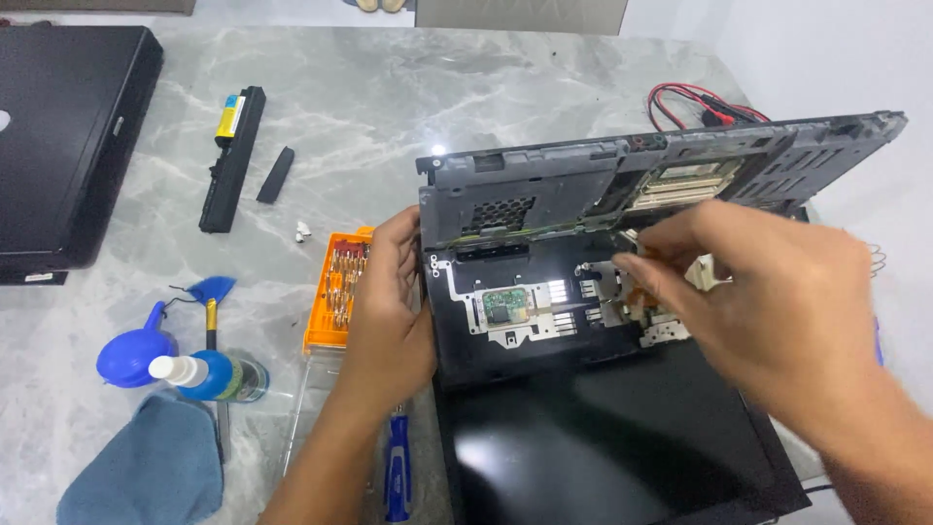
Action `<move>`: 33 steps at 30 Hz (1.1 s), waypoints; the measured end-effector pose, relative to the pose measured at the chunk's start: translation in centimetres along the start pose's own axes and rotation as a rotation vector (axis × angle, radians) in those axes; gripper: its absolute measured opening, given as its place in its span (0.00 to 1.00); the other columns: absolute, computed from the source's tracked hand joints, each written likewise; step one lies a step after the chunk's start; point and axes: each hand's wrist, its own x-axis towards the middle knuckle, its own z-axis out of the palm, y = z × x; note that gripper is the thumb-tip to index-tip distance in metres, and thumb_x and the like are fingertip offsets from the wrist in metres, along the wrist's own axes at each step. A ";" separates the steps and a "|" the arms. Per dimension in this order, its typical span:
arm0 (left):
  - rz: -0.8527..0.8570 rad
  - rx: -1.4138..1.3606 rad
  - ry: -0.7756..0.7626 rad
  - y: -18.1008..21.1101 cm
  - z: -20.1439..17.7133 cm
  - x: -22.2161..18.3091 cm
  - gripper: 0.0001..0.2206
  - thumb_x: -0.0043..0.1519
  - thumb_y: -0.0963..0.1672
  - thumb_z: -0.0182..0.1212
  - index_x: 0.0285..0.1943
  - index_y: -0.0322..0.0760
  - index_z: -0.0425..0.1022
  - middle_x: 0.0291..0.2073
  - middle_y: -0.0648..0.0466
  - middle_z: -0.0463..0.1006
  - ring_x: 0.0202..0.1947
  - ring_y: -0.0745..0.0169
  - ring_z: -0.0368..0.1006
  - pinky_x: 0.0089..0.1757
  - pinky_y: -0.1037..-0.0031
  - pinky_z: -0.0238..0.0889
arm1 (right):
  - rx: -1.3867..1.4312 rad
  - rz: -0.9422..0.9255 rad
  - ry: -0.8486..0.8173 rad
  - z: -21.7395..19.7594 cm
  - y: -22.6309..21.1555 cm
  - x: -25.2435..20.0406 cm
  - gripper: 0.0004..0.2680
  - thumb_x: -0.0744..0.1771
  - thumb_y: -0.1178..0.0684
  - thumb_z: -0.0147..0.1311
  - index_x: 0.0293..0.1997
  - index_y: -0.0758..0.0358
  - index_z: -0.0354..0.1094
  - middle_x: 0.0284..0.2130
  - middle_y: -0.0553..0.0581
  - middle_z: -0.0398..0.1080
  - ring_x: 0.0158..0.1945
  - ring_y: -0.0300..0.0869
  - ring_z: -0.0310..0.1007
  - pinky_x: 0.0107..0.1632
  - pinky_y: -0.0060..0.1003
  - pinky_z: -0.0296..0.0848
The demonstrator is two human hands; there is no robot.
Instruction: Removing the palm rest bezel and keyboard from a laptop using a screwdriver and prying actions.
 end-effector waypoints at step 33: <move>0.671 0.496 0.235 -1.7 0.9 -0.7 0.11 0.64 0.35 0.51 0.36 0.42 0.78 0.58 0.41 0.56 0.63 0.41 0.58 0.61 0.57 0.62 | 0.362 -0.045 0.577 2.9 0.3 -4.8 0.08 0.62 0.63 0.67 0.31 0.75 0.67 0.27 0.65 0.71 0.31 0.48 0.73 0.31 0.33 0.67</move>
